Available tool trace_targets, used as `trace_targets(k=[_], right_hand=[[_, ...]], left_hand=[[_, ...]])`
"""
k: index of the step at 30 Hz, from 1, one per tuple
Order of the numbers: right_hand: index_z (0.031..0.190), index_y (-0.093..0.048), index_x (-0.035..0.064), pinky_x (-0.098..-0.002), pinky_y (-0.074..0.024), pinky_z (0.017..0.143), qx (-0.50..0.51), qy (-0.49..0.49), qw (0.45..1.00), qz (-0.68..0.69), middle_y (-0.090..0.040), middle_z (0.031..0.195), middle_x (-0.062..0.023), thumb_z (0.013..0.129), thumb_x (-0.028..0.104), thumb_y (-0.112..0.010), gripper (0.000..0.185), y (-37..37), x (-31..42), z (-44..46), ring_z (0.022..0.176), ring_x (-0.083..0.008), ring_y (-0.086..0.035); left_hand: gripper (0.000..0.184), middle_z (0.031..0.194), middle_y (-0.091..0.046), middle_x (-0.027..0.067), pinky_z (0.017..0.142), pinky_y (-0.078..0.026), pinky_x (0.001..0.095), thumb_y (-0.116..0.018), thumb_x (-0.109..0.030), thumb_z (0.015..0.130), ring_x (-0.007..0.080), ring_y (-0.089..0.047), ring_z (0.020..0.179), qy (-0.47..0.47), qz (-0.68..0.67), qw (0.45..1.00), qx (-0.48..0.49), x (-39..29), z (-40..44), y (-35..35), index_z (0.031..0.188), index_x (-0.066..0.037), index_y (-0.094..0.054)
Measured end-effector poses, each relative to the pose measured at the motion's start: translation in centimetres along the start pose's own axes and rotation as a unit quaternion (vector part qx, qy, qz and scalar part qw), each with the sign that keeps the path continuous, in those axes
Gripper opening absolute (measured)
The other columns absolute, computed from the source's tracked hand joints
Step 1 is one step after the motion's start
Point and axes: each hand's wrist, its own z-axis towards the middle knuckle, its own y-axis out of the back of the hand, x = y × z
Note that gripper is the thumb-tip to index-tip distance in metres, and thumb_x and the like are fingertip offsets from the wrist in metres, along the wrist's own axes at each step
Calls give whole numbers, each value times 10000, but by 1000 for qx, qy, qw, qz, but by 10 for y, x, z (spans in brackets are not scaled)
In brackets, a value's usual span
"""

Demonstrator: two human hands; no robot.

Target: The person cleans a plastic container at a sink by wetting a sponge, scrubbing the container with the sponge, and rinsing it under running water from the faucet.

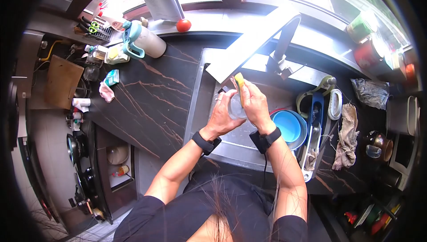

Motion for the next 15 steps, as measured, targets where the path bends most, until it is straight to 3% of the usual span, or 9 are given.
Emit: trace_targets(k=[1, 4, 7, 10, 11, 12, 13, 14, 15], right_hand=[[1093, -573, -52, -399, -456, 843, -1, 2, 1000, -2, -597, 984, -220, 912, 110, -508, 251, -1, -1, -3, 945, -351, -578], [1221, -528, -13, -407, -382, 990, -66, 168, 972, -150, -500, 1269, -203, 907, 110, -519, 337, -15, -8, -23, 1189, -344, -468], [1231, -529, 7, -400, -341, 1030, -63, 221, 963, -137, -477, 1293, -197, 913, 109, -504, 336, -23, -11, -31, 1213, -343, -444], [1226, -533, 7, -384, -353, 1019, -36, 145, 988, -40, -476, 1295, -195, 922, 119, -482, 328, -17, -29, -18, 1210, -333, -455], [1208, -538, -13, -341, -395, 966, -56, 122, 991, 17, -540, 1222, -164, 956, 164, -425, 328, -20, -42, -13, 1126, -276, -524], [1208, -538, -13, -341, -395, 966, -57, 123, 991, 18, -540, 1222, -164, 956, 164, -425, 328, -19, -49, -9, 1126, -276, -524], [1199, -539, -21, -321, -409, 937, -31, 40, 987, 152, -569, 1172, -144, 970, 191, -400, 341, -18, -56, -7, 1080, -244, -543], [1189, -541, -29, -302, -423, 907, -3, -43, 958, 282, -597, 1122, -125, 984, 218, -374, 361, -18, -64, -6, 1033, -212, -561], [1174, -544, -42, -284, -428, 882, -1, -17, 980, 200, -621, 1057, -101, 999, 252, -334, 402, -19, -65, -7, 982, -175, -565]], left_hand=[[761, 1126, -496, 207, 899, -408, 424, -803, -192, 610, 365, -492, 1004, 8, 5, 1000, -8, -2, 1, 1, 1226, 2, -402], [724, 1127, -496, 207, 880, -425, 422, -786, -192, 633, 367, -503, 1001, 29, 23, 999, -34, 6, 4, -2, 1221, 5, -413], [707, 1136, -491, 209, 890, -423, 423, -770, -185, 641, 375, -496, 1014, 79, 10, 996, -48, 7, 4, -1, 1219, 14, -415], [756, 1139, -494, 202, 912, -422, 412, -798, -203, 610, 360, -501, 1034, 135, -25, 990, -39, -1, 2, 5, 1219, 22, -410], [790, 1134, -497, 200, 926, -417, 405, -817, -218, 584, 345, -496, 1064, 155, -49, 986, -31, -4, 2, 8, 1218, 22, -410], [824, 1129, -500, 198, 940, -413, 398, -835, -233, 559, 330, -491, 1093, 175, -73, 982, -23, -5, 2, 10, 1218, 22, -410], [813, 1126, -517, 154, 939, -421, 359, -865, -216, 563, 259, -502, 1108, 168, -110, 979, -35, 4, -1, 7, 1206, 12, -423], [813, 1126, -517, 154, 939, -421, 359, -865, -216, 563, 259, -502, 1108, 168, -109, 979, -35, 9, -2, 4, 1206, 12, -423], [777, 1168, -507, 129, 933, -427, 344, -835, -190, 632, 228, -497, 1121, 178, -243, 952, -52, 14, -1, 0, 1244, -9, -391]])
